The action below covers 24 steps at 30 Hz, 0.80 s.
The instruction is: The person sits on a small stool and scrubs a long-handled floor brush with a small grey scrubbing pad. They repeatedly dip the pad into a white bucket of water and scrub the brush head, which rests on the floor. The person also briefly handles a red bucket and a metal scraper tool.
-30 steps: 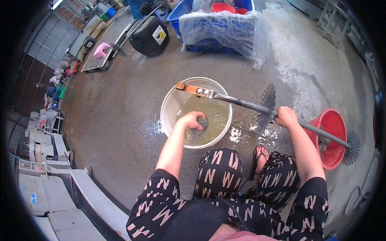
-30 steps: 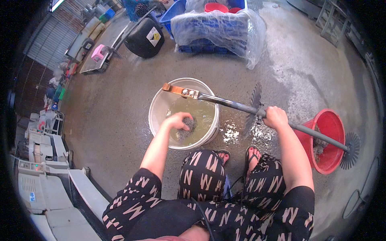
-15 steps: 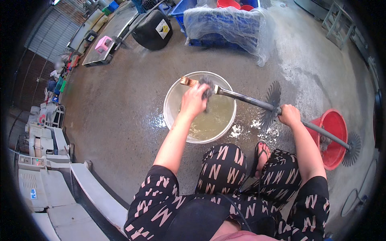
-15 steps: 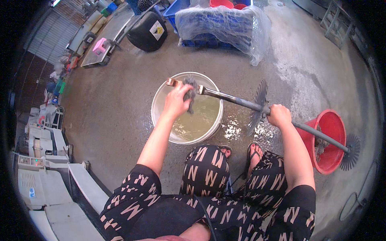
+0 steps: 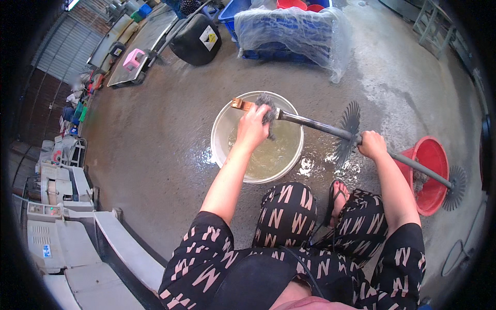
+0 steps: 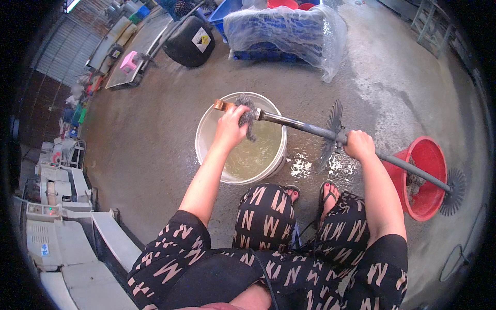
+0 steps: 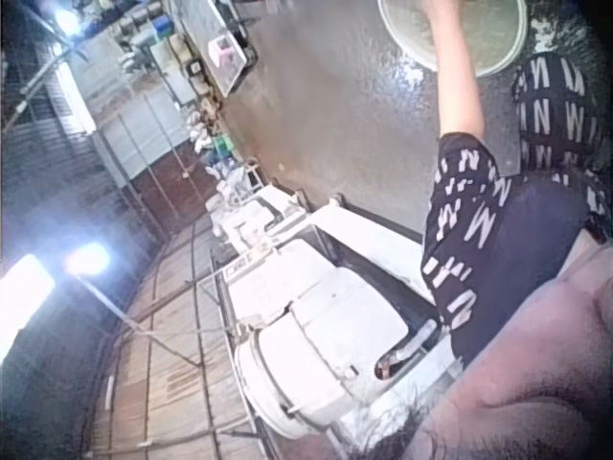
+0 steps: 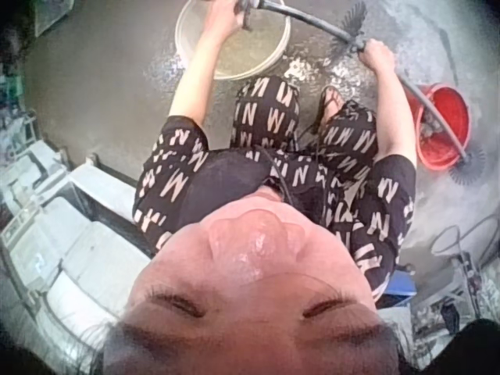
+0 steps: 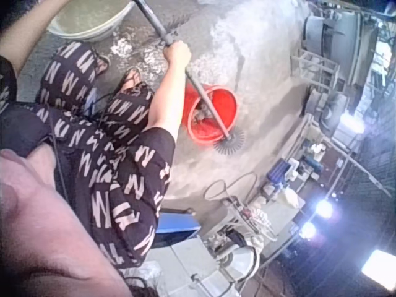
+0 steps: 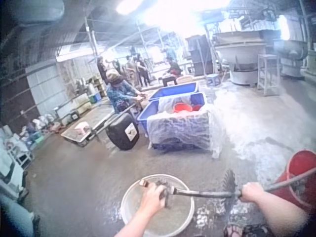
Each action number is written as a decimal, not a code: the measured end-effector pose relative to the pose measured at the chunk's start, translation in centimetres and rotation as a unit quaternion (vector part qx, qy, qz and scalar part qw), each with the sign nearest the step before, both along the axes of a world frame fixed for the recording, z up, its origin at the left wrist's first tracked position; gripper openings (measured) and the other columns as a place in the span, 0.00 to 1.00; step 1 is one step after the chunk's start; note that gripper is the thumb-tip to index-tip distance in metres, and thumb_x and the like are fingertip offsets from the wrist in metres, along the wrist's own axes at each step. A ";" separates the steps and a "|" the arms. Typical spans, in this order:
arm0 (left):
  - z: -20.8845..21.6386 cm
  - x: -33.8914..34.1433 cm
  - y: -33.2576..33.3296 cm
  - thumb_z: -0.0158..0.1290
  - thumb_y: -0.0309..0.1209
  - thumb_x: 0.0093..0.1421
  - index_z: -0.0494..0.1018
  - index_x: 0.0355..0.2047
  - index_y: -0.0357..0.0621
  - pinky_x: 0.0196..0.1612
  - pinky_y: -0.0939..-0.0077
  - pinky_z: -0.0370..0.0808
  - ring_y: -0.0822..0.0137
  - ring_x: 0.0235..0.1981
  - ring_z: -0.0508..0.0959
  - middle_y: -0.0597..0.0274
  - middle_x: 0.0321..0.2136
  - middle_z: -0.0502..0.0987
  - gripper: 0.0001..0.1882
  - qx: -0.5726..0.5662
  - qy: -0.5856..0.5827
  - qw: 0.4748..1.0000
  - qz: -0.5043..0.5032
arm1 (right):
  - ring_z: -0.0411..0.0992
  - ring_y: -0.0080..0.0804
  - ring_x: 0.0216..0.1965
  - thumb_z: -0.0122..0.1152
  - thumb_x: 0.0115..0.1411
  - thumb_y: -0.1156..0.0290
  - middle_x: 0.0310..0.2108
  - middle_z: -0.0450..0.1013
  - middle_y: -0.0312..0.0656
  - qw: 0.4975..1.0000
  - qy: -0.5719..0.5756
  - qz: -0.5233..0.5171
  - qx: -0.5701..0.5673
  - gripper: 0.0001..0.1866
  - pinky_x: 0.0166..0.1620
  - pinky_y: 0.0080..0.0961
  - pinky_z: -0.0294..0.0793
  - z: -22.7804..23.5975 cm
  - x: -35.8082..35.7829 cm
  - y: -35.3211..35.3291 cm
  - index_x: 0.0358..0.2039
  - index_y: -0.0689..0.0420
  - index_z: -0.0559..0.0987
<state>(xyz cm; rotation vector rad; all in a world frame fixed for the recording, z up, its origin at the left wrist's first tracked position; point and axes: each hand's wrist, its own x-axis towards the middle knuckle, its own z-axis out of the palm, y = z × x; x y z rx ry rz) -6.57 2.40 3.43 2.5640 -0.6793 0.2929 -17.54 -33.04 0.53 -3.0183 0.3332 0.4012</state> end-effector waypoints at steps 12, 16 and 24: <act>0.4 3.8 -1.3 0.60 0.26 0.44 0.71 0.40 0.48 0.43 0.58 0.72 0.49 0.40 0.75 0.53 0.33 0.74 0.20 -0.011 -0.042 0.999 0.011 | 0.76 0.48 0.36 0.59 0.46 0.66 0.31 0.77 0.52 1.000 -0.008 0.010 0.008 0.10 0.41 0.41 0.76 0.2 0.7 0.1 0.29 0.55 0.82; 0.0 0.3 0.3 0.60 0.25 0.44 0.72 0.40 0.48 0.44 0.59 0.73 0.50 0.40 0.75 0.53 0.35 0.74 0.20 -0.045 0.009 0.999 0.004 | 0.76 0.49 0.37 0.60 0.45 0.66 0.32 0.76 0.53 1.000 -0.004 -0.006 0.017 0.12 0.43 0.42 0.75 0.2 0.0 0.1 0.31 0.56 0.81; -6.1 -2.2 4.2 0.62 0.26 0.43 0.72 0.42 0.49 0.46 0.60 0.73 0.51 0.44 0.75 0.51 0.39 0.74 0.23 0.102 0.195 0.973 0.067 | 0.76 0.48 0.37 0.59 0.46 0.67 0.32 0.77 0.50 1.000 0.009 0.001 0.013 0.10 0.43 0.41 0.75 0.1 0.2 -0.1 0.30 0.54 0.82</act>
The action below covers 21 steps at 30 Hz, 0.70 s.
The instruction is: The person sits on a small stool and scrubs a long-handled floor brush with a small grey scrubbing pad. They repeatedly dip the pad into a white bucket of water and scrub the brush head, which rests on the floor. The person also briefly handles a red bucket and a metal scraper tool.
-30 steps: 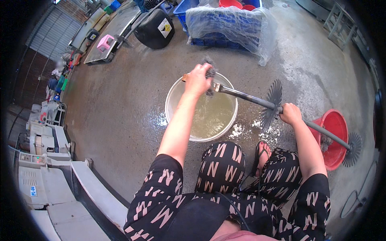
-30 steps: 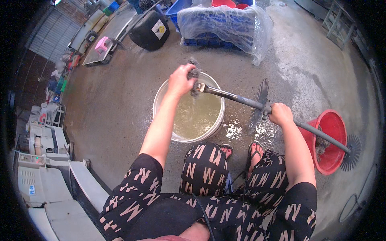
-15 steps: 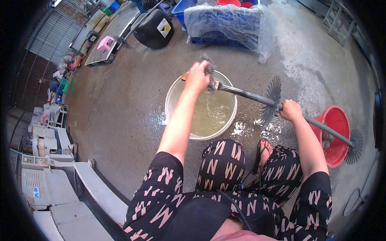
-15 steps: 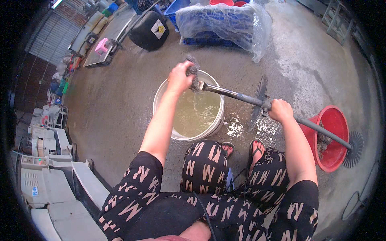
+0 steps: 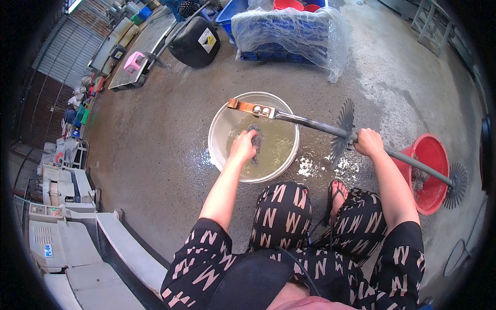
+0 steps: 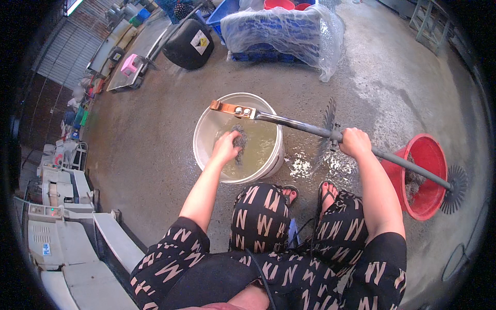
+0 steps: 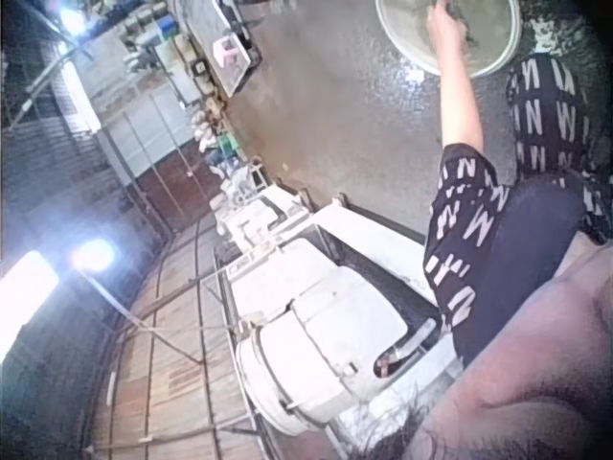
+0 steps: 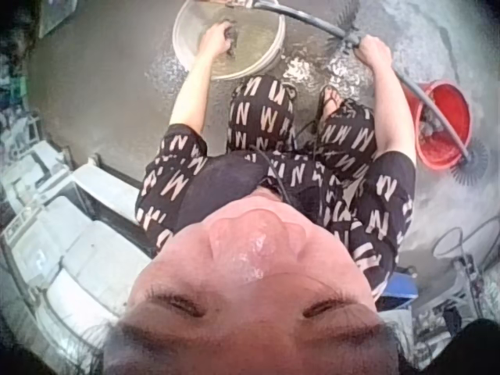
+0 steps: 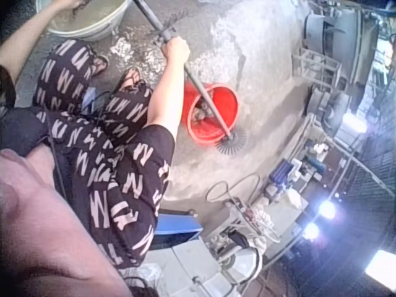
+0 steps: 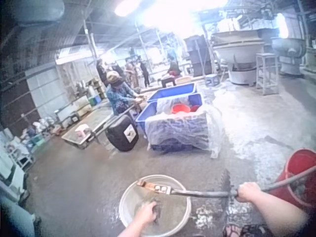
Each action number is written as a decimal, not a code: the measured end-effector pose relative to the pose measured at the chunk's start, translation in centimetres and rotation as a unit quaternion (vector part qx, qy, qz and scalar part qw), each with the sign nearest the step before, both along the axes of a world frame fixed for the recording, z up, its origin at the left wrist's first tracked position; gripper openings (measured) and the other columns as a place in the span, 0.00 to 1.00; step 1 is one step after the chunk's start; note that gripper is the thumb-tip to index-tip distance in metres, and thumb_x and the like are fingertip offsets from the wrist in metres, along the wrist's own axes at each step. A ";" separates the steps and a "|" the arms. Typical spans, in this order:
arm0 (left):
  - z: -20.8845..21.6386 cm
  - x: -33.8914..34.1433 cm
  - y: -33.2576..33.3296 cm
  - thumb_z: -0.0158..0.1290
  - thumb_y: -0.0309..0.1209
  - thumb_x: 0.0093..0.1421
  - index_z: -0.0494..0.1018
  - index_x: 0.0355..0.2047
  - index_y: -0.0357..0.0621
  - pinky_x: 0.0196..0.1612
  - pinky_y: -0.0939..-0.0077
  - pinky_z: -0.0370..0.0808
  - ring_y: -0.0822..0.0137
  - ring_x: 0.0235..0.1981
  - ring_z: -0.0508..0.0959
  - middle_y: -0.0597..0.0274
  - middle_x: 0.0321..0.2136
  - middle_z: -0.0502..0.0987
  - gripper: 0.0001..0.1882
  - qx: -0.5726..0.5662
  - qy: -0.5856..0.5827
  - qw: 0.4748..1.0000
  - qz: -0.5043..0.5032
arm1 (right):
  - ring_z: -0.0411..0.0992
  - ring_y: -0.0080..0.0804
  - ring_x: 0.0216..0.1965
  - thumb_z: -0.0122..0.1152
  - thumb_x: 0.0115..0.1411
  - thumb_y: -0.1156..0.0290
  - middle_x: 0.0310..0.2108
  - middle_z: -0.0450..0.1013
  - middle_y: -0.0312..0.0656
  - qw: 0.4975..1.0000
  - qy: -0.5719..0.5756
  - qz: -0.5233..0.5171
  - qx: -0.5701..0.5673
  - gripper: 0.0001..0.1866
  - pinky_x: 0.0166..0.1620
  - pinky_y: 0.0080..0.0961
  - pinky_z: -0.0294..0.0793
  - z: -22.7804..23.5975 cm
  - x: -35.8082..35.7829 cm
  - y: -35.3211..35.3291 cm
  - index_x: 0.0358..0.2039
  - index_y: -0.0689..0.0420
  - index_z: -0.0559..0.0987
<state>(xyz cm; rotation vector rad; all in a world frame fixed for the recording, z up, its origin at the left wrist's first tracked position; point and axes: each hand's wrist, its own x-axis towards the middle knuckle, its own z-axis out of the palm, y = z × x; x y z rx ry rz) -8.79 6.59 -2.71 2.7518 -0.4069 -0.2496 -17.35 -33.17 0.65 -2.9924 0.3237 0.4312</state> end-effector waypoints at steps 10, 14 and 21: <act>-5.2 3.5 -1.5 0.64 0.28 0.41 0.74 0.46 0.51 0.52 0.65 0.72 0.54 0.46 0.76 0.52 0.44 0.76 0.27 0.090 0.303 0.947 -0.061 | 0.76 0.48 0.36 0.58 0.47 0.65 0.31 0.77 0.51 1.000 -0.007 -0.001 0.003 0.11 0.42 0.41 0.76 0.1 0.1 -0.3 0.31 0.52 0.81; 4.0 2.8 1.1 0.65 0.26 0.38 0.74 0.42 0.49 0.50 0.71 0.72 0.63 0.44 0.76 0.59 0.41 0.77 0.26 -0.147 0.163 0.968 -0.124 | 0.76 0.48 0.36 0.57 0.47 0.65 0.30 0.77 0.51 1.000 -0.013 -0.003 -0.001 0.10 0.42 0.41 0.75 0.0 0.2 -0.1 0.30 0.54 0.81; 7.7 4.9 -3.0 0.64 0.31 0.43 0.70 0.45 0.50 0.47 0.65 0.72 0.57 0.45 0.75 0.57 0.42 0.75 0.26 -0.151 -0.144 0.978 -0.015 | 0.76 0.49 0.35 0.58 0.46 0.66 0.30 0.77 0.53 1.000 -0.025 0.001 0.011 0.10 0.41 0.41 0.76 0.1 0.4 0.6 0.28 0.55 0.82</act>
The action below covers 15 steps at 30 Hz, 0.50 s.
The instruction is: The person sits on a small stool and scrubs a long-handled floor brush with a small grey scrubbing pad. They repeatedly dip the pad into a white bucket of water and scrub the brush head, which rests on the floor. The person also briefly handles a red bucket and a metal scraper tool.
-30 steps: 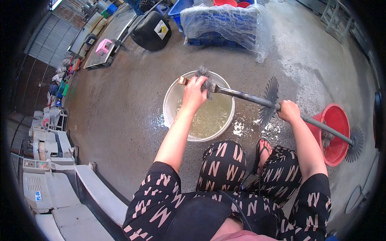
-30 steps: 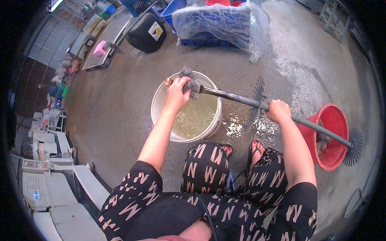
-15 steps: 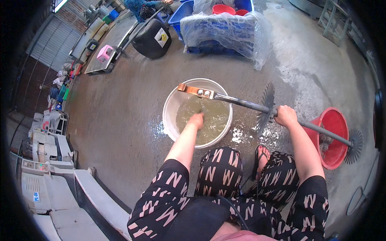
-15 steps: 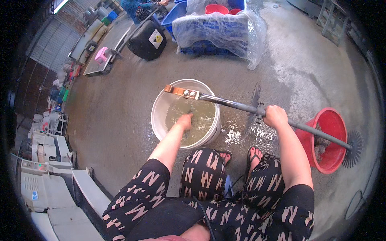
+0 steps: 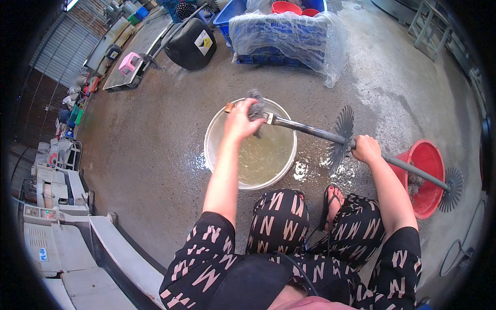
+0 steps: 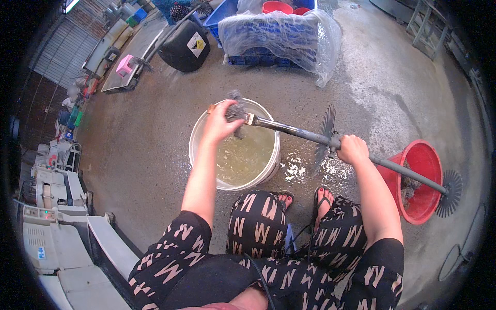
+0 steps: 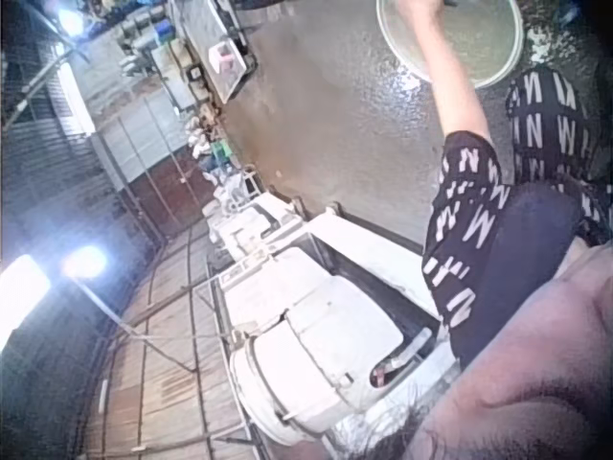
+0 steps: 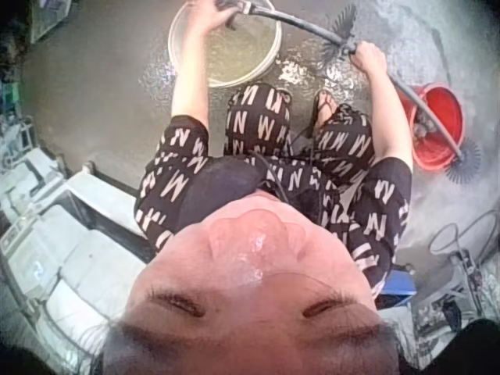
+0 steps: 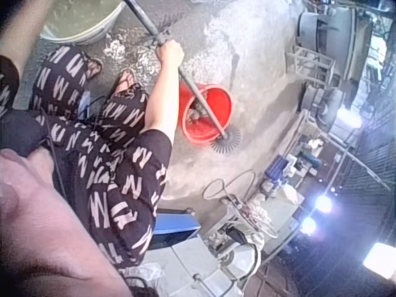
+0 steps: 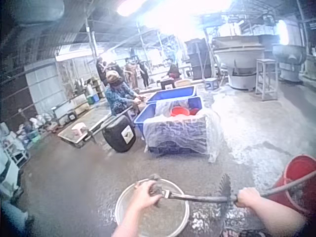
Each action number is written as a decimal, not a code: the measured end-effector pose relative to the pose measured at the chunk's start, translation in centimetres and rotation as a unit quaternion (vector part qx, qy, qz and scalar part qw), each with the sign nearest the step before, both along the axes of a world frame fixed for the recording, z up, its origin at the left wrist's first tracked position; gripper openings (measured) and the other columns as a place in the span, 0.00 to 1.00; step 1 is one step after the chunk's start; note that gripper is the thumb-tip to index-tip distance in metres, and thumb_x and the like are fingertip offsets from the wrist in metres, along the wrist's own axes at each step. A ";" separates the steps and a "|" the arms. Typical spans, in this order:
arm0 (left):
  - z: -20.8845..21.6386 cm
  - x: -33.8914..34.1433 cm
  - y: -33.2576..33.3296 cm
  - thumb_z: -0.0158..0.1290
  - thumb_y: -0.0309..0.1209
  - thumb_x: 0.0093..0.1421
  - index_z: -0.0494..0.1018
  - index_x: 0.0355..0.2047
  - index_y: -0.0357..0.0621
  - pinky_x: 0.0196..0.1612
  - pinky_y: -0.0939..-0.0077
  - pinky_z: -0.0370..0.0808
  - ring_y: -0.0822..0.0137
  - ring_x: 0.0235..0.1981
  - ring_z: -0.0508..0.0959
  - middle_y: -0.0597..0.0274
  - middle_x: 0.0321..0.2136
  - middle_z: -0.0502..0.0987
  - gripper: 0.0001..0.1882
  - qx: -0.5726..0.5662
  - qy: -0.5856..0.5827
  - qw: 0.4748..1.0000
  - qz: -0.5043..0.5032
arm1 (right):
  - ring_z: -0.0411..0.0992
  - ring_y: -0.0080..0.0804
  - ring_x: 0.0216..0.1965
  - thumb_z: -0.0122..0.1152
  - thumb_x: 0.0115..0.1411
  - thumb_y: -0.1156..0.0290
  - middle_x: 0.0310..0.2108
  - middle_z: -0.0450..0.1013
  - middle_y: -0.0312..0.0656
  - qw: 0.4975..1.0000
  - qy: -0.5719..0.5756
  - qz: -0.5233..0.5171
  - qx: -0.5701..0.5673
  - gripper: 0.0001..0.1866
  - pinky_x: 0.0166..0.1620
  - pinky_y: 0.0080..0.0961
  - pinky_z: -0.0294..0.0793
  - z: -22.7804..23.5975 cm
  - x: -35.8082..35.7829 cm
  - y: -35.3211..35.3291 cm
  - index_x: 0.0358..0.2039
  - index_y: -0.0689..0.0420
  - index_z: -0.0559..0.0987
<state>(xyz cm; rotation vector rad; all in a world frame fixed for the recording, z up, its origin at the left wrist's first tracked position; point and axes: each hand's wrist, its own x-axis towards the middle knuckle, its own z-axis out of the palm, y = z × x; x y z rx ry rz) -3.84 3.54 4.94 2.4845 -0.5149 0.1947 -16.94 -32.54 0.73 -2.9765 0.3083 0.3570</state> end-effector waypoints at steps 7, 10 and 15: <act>-1.4 -3.7 -1.4 0.64 0.32 0.43 0.71 0.40 0.53 0.40 0.59 0.73 0.53 0.39 0.75 0.58 0.36 0.73 0.22 0.046 -0.056 0.997 -0.019 | 0.76 0.49 0.37 0.58 0.46 0.66 0.31 0.77 0.52 1.000 -0.004 -0.007 -0.014 0.11 0.42 0.41 0.76 -0.1 -0.6 -0.6 0.30 0.54 0.82; -0.1 -2.6 -1.2 0.64 0.32 0.43 0.72 0.38 0.52 0.40 0.61 0.74 0.54 0.37 0.76 0.58 0.33 0.74 0.20 -0.008 -0.077 0.997 -0.006 | 0.76 0.49 0.37 0.58 0.46 0.66 0.32 0.77 0.52 1.000 0.006 -0.012 -0.017 0.11 0.42 0.41 0.76 0.0 -0.6 -0.8 0.30 0.54 0.82; -1.0 -0.6 -2.4 0.64 0.34 0.43 0.73 0.39 0.51 0.39 0.61 0.74 0.55 0.38 0.76 0.58 0.33 0.74 0.21 0.047 -0.102 0.989 0.093 | 0.76 0.48 0.37 0.57 0.46 0.68 0.33 0.77 0.53 0.999 0.020 0.003 -0.033 0.12 0.42 0.41 0.75 -0.6 0.2 -0.1 0.31 0.54 0.82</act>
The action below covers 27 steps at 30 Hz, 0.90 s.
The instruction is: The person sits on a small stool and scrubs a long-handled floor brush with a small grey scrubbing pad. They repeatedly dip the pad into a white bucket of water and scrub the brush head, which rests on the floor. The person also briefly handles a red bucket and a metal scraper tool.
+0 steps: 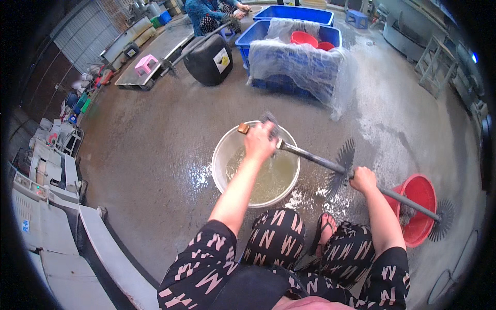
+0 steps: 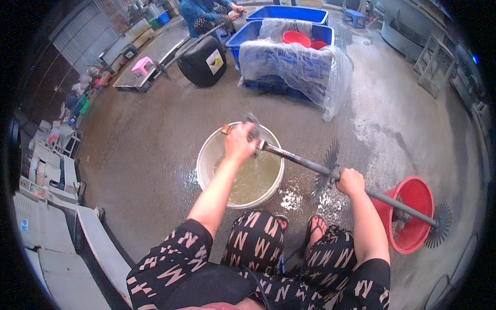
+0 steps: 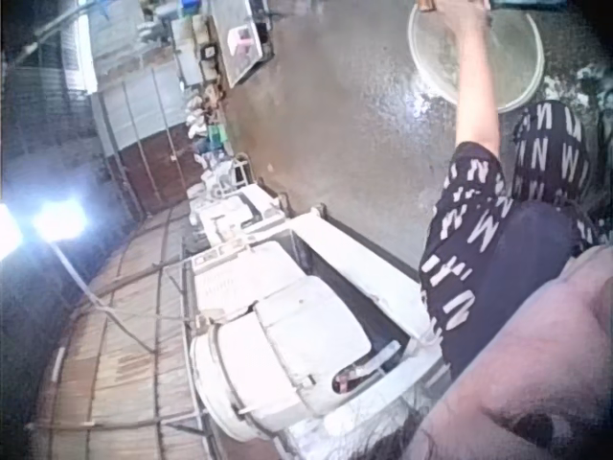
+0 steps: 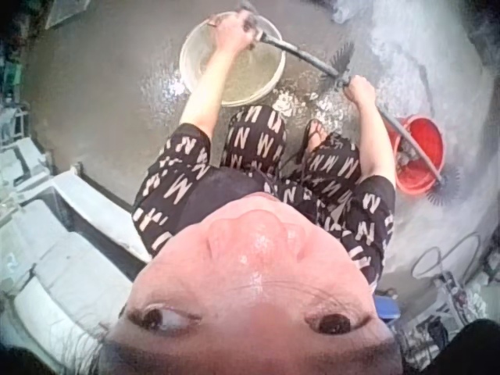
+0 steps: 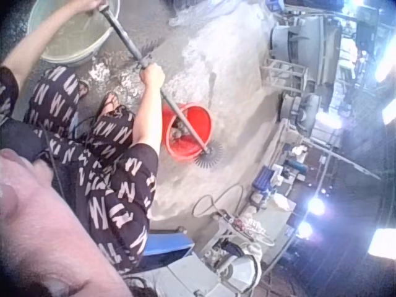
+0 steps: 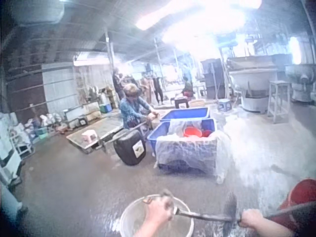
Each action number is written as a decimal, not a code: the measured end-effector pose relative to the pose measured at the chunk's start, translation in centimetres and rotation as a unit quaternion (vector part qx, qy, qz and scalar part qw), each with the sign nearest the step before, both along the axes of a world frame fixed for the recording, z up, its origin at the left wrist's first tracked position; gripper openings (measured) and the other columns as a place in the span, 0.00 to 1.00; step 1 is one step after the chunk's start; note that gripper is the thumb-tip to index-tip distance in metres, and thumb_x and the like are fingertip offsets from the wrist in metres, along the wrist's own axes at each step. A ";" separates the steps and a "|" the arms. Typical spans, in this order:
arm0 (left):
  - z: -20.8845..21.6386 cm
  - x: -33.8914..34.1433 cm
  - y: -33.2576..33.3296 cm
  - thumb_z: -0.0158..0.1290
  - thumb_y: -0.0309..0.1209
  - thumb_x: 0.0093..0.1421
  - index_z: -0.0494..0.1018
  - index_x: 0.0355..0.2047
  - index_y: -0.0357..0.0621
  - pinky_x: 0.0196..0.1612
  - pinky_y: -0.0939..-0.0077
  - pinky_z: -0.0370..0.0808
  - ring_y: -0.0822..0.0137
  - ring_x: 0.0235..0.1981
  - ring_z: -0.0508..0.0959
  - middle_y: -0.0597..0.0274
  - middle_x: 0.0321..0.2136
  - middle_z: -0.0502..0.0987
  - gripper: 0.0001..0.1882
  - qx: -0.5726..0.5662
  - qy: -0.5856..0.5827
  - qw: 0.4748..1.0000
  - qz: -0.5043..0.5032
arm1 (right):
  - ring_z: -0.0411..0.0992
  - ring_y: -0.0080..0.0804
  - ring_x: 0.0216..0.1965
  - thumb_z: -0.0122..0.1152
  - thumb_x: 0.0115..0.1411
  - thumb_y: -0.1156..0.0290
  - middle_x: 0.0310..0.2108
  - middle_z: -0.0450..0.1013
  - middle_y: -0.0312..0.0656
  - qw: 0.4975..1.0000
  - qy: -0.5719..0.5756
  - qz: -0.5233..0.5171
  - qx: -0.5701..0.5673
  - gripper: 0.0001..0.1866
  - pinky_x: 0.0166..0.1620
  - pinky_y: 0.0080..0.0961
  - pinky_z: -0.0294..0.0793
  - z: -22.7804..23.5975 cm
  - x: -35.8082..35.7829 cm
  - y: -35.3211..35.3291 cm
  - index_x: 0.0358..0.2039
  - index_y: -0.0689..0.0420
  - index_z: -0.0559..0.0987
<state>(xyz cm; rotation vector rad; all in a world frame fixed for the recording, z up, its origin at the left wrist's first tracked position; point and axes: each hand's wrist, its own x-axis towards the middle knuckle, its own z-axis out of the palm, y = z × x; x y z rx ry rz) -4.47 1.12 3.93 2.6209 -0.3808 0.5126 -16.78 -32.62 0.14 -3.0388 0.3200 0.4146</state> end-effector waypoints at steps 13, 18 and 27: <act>-0.9 -3.0 -6.2 0.63 0.35 0.45 0.72 0.40 0.53 0.40 0.60 0.74 0.54 0.39 0.76 0.58 0.35 0.73 0.20 -0.027 0.049 0.995 -0.078 | 0.76 0.49 0.38 0.58 0.47 0.65 0.33 0.76 0.53 1.000 -0.019 -0.010 0.016 0.12 0.44 0.40 0.75 0.8 -0.2 0.1 0.30 0.56 0.82; -0.7 -5.9 -7.1 0.63 0.36 0.45 0.72 0.38 0.51 0.42 0.62 0.74 0.55 0.40 0.76 0.58 0.35 0.75 0.19 -0.027 0.115 0.964 -0.240 | 0.76 0.49 0.38 0.58 0.46 0.66 0.33 0.76 0.53 1.000 -0.024 -0.001 0.008 0.12 0.43 0.40 0.75 0.5 -0.3 -0.6 0.29 0.57 0.82; -2.2 -1.3 3.8 0.65 0.36 0.35 0.74 0.44 0.56 0.47 0.63 0.73 0.57 0.44 0.77 0.57 0.42 0.77 0.30 0.161 0.370 0.909 -0.109 | 0.76 0.49 0.37 0.58 0.46 0.66 0.32 0.77 0.53 0.999 -0.012 -0.009 0.031 0.12 0.42 0.41 0.75 0.7 -0.4 -0.6 0.30 0.57 0.82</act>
